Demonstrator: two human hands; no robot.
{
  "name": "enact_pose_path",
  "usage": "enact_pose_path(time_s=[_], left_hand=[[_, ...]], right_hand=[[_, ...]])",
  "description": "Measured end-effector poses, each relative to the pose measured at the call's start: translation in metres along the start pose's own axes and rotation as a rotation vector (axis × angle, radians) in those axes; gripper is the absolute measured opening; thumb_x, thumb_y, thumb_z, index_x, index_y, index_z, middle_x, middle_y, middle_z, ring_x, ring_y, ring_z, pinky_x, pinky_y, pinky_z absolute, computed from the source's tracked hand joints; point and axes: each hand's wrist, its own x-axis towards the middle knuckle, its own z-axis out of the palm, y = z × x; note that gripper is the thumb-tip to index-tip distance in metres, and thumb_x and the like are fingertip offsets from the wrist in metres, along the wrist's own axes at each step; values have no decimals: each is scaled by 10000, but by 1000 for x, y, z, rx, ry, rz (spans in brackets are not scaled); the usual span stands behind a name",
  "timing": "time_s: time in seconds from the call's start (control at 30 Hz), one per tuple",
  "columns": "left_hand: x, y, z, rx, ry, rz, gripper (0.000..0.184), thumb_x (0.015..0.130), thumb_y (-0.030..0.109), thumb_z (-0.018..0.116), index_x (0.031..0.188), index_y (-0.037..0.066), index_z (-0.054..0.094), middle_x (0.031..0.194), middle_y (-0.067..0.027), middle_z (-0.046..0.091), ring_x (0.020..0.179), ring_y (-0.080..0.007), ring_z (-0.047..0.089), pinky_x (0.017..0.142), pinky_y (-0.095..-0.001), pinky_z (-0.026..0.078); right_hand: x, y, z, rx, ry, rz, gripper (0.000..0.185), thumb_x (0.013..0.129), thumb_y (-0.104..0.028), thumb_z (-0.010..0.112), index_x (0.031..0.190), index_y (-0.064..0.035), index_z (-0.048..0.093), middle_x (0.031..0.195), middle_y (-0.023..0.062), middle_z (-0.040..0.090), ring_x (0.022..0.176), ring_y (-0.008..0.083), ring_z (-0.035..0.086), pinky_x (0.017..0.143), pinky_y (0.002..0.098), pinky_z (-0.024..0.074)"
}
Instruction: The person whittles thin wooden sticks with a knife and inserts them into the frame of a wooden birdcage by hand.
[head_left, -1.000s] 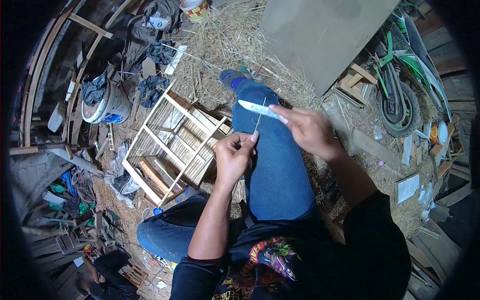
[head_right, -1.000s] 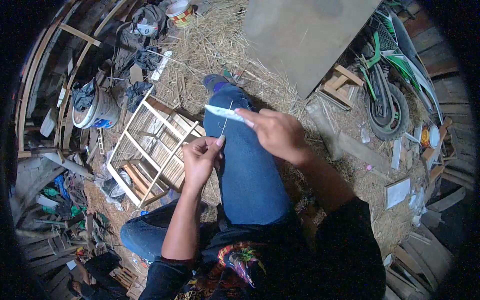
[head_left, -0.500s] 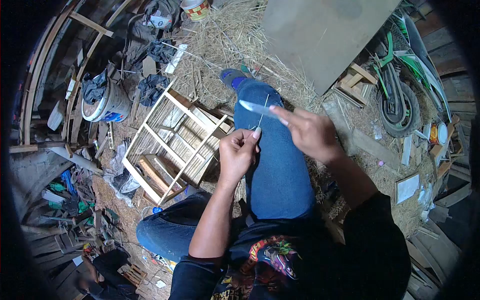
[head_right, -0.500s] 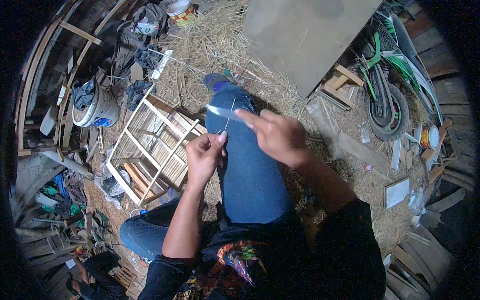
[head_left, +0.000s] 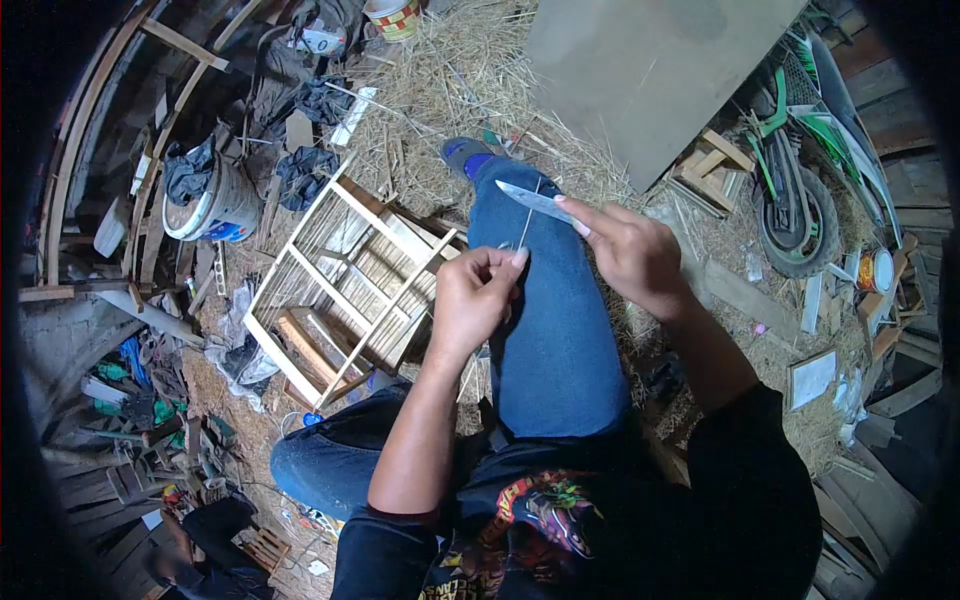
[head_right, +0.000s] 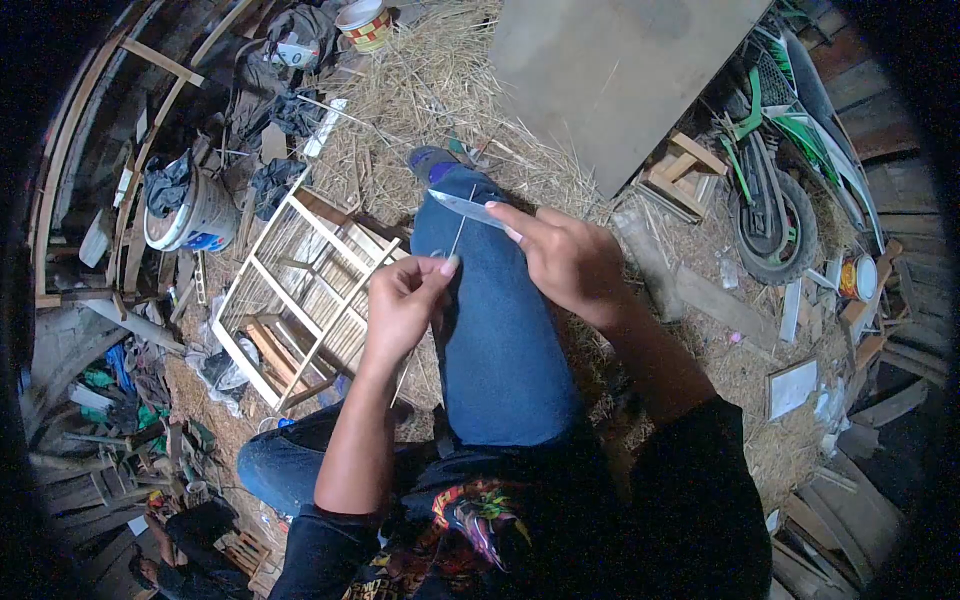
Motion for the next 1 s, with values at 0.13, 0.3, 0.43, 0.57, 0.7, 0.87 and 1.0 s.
enact_pose_path(time_s=[0.13, 0.3, 0.43, 0.57, 0.7, 0.87, 1.0], left_hand=[[-11, -13, -11, -50, -27, -62, 292, 1002, 267, 739, 908, -9, 742, 666, -6, 654, 510, -57, 545, 462, -224, 395], [-6, -21, -5, -29, 48, 62, 237, 991, 200, 750, 903, -19, 756, 662, -3, 652, 511, -51, 533, 461, -224, 388], [-4, -24, -2, -20, 86, 107, 204, 983, 154, 747, 905, -32, 774, 622, 0, 648, 517, -47, 548, 471, -240, 398], [-6, -25, 0, 83, 120, 167, 175, 965, 128, 753, 917, -37, 784, 632, -19, 672, 565, -59, 579, 515, -257, 442], [-9, -14, 2, 177, 148, 175, 161, 958, 120, 753, 924, -33, 788, 639, -41, 684, 577, -61, 586, 530, -265, 457], [-7, -16, 3, 104, 135, 142, 176, 963, 130, 750, 902, -33, 778, 638, -41, 678, 580, -61, 581, 531, -270, 455], [-4, -22, 2, 98, 128, 145, 192, 967, 133, 745, 886, -39, 764, 636, -34, 672, 586, -63, 577, 533, -278, 452]], right_hand=[[0, 1, 6, 37, 6, 7, 403, 943, -174, 672, 1324, -296, 720, 731, 77, 610, 602, 291, 647, 533, 410, 530], [5, 0, 9, 98, -68, 78, 418, 976, -135, 633, 1376, -244, 687, 906, 130, 714, 736, 332, 704, 635, 424, 558], [-4, -11, 8, 126, -163, 104, 415, 962, -198, 650, 1358, -315, 693, 755, 99, 606, 632, 322, 652, 572, 461, 533], [0, -9, 5, 72, -20, 78, 412, 955, -127, 650, 1343, -253, 711, 766, 119, 615, 625, 320, 640, 574, 438, 523], [-15, -21, 2, 98, -145, -45, 402, 966, -172, 641, 1344, -295, 705, 743, 94, 592, 612, 290, 659, 552, 428, 543], [-10, -8, 6, 62, -44, 37, 443, 948, -178, 665, 1360, -337, 689, 780, 91, 600, 619, 292, 661, 559, 434, 547], [-16, -19, 2, 23, -154, -12, 433, 958, -176, 655, 1368, -313, 684, 783, 89, 606, 625, 310, 661, 561, 438, 549]])
